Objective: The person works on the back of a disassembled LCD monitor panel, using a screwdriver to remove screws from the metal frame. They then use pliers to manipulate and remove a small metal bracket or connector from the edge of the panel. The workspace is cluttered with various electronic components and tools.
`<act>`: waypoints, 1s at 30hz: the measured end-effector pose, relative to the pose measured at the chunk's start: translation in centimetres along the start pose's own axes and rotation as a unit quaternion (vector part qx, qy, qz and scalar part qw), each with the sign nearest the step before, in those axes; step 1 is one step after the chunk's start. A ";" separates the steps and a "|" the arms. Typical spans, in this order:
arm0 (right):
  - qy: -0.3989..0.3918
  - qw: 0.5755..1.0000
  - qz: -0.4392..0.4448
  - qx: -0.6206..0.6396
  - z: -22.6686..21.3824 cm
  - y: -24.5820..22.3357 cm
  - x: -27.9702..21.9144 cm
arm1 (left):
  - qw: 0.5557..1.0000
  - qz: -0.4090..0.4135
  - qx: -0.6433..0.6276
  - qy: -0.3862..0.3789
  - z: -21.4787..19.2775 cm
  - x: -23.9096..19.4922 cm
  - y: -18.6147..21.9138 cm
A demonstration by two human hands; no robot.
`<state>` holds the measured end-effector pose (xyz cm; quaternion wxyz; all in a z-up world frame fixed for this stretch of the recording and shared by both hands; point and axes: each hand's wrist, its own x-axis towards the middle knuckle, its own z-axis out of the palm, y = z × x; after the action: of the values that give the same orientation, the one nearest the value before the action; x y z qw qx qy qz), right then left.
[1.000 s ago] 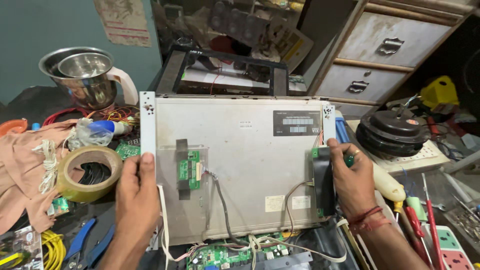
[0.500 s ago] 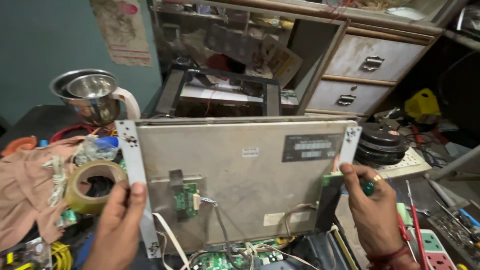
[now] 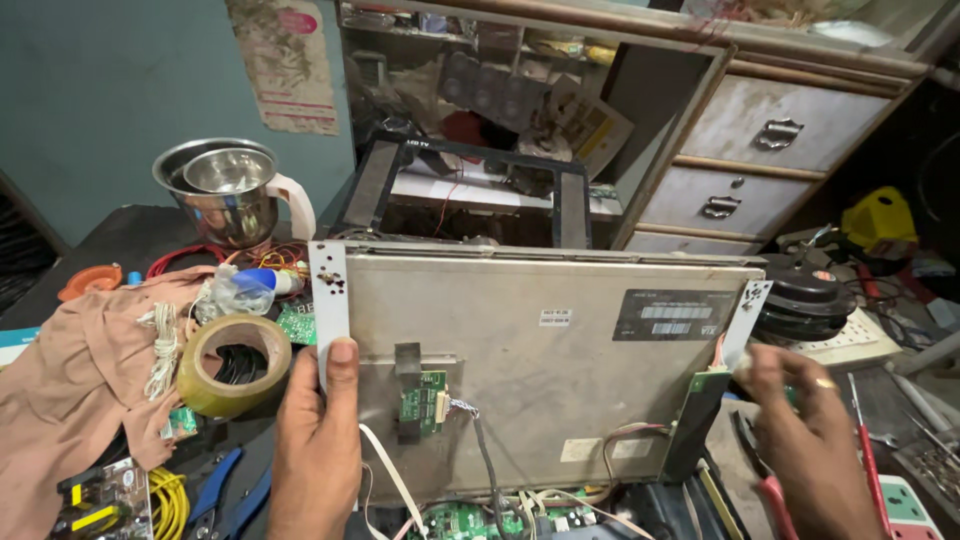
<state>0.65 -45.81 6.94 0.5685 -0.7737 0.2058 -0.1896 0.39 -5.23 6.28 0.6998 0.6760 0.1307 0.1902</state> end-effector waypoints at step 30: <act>-0.182 0.922 -0.325 -0.106 14.2 -7.6 -13.8 | 0.997 -0.041 0.066 0.018 0.6 0.2 1.7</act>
<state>-2.72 -25.05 9.39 0.4182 -0.8747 -0.1452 -0.1970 0.71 -5.61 8.01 0.6581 0.7115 0.1832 0.1644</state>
